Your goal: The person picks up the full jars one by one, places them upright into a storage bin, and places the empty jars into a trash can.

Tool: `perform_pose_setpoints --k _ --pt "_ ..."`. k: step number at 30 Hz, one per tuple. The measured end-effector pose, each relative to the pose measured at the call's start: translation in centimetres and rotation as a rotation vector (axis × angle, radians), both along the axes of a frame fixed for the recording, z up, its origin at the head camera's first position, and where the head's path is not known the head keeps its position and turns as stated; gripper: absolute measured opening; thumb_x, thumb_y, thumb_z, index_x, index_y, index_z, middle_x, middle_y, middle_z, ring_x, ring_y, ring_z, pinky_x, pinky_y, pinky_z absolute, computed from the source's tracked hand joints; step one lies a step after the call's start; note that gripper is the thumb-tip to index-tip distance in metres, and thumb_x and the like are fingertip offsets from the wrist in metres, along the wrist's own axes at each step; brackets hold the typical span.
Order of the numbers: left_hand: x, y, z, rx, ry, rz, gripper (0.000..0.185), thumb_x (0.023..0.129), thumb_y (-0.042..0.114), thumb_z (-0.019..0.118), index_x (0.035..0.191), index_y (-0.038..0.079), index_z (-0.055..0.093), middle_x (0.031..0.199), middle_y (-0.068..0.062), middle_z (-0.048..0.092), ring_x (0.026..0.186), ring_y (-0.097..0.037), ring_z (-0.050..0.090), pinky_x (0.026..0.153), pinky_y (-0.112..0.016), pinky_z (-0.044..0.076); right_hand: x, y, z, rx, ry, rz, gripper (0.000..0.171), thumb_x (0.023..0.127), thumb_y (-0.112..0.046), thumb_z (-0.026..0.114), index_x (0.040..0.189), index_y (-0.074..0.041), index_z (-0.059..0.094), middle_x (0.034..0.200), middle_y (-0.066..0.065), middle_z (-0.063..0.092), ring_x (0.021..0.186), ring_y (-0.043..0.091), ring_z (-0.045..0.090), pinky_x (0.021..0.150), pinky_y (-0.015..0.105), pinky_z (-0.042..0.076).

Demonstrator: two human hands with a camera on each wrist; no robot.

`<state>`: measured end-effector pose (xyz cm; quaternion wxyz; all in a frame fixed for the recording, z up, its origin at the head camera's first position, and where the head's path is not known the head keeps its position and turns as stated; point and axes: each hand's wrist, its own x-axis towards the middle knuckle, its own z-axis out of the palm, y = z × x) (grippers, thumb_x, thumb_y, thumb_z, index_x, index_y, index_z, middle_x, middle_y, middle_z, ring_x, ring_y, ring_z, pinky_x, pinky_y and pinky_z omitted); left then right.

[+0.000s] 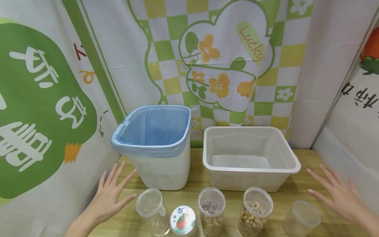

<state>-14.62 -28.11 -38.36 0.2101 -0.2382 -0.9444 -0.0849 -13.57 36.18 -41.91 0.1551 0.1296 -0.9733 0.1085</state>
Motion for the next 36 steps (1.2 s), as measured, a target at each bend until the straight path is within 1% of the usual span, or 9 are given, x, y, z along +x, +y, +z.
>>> perform_pose_setpoints --k 7,10,13,18,21,24,28,32,36 --pt "0.2 1.7 1.4 -0.009 0.032 -0.037 0.064 0.079 0.046 0.057 0.134 0.019 0.038 0.145 -0.017 0.014 0.134 -0.03 0.002 0.105 -0.044 -0.008 -1.2 -0.5 1.0 -0.029 0.01 0.056 0.067 0.085 -0.032 0.056 0.141 -0.027 0.019 0.147 0.013 0.001 0.13 0.042 -0.006 0.092 0.061 -0.019" --pt "0.4 2.5 1.8 -0.008 0.034 -0.063 0.063 0.079 0.045 0.058 0.132 0.017 0.04 0.142 -0.02 0.019 0.134 -0.03 0.003 0.106 -0.042 -0.007 -1.9 -0.8 1.3 -0.053 0.014 0.087 0.066 0.085 -0.03 0.057 0.141 -0.026 0.022 0.146 0.018 0.007 0.13 0.042 -0.002 0.095 0.062 -0.014" --pt "0.5 3.4 2.2 0.017 0.048 -0.105 0.061 0.08 0.045 0.057 0.13 0.014 0.043 0.14 -0.021 0.023 0.134 -0.029 0.004 0.106 -0.042 -0.006 -2.6 -1.0 1.6 -0.07 0.018 0.121 0.064 0.085 -0.028 0.058 0.14 -0.023 0.025 0.143 0.022 0.013 0.128 0.046 0.006 0.096 0.063 -0.006" --pt "0.6 5.2 2.6 0.063 0.12 -0.204 0.056 0.085 0.049 0.048 0.125 0.009 0.048 0.135 -0.023 0.031 0.131 -0.031 0.014 0.107 -0.039 -0.002 -3.6 -1.5 1.9 -0.116 0.058 0.185 0.059 0.081 -0.023 0.063 0.134 -0.019 0.038 0.136 0.026 0.028 0.122 0.048 0.023 0.098 0.062 0.006" --pt "0.6 6.3 2.6 0.075 0.142 -0.255 0.055 0.087 0.049 0.045 0.123 0.007 0.049 0.134 -0.022 0.033 0.127 -0.035 0.022 0.108 -0.037 0.0 -4.1 -1.9 2.0 -0.15 0.075 0.219 0.059 0.077 -0.021 0.067 0.131 -0.018 0.043 0.132 0.028 0.033 0.115 0.051 0.03 0.093 0.065 0.016" --pt "0.7 7.4 2.5 0.082 0.132 -0.286 0.053 0.087 0.046 0.047 0.122 0.007 0.049 0.133 -0.019 0.035 0.124 -0.036 0.027 0.108 -0.035 0.003 -4.6 -2.3 2.1 -0.171 0.068 0.239 0.06 0.075 -0.019 0.069 0.13 -0.018 0.045 0.13 0.029 0.035 0.11 0.053 0.035 0.084 0.068 0.025" --pt "0.7 8.8 2.2 0.095 0.098 -0.308 0.052 0.087 0.047 0.045 0.123 0.009 0.048 0.134 -0.017 0.035 0.123 -0.036 0.03 0.108 -0.036 0.006 -5.0 -2.6 2.1 -0.179 0.066 0.23 0.055 0.073 -0.02 0.071 0.124 -0.017 0.051 0.127 0.028 0.04 0.104 0.051 0.041 0.074 0.066 0.033" --pt "0.8 10.3 1.9 0.126 0.116 -0.34 0.051 0.088 0.047 0.043 0.122 0.009 0.05 0.133 -0.015 0.037 0.12 -0.034 0.035 0.105 -0.042 0.018 -5.3 -2.9 2.1 -0.19 0.066 0.228 0.044 0.071 -0.02 0.072 0.113 -0.011 0.059 0.122 0.027 0.044 0.1 0.051 0.044 0.071 0.064 0.036" --pt "1.0 12.0 1.5 0.163 0.144 -0.392 0.045 0.088 0.041 0.048 0.12 0.01 0.051 0.13 -0.013 0.041 0.117 -0.032 0.04 0.093 -0.048 0.035 -5.5 -3.3 2.0 -0.22 0.066 0.219 0.033 0.07 -0.018 0.073 0.1 -0.007 0.064 0.117 0.024 0.049 0.098 0.049 0.046 0.071 0.062 0.038"
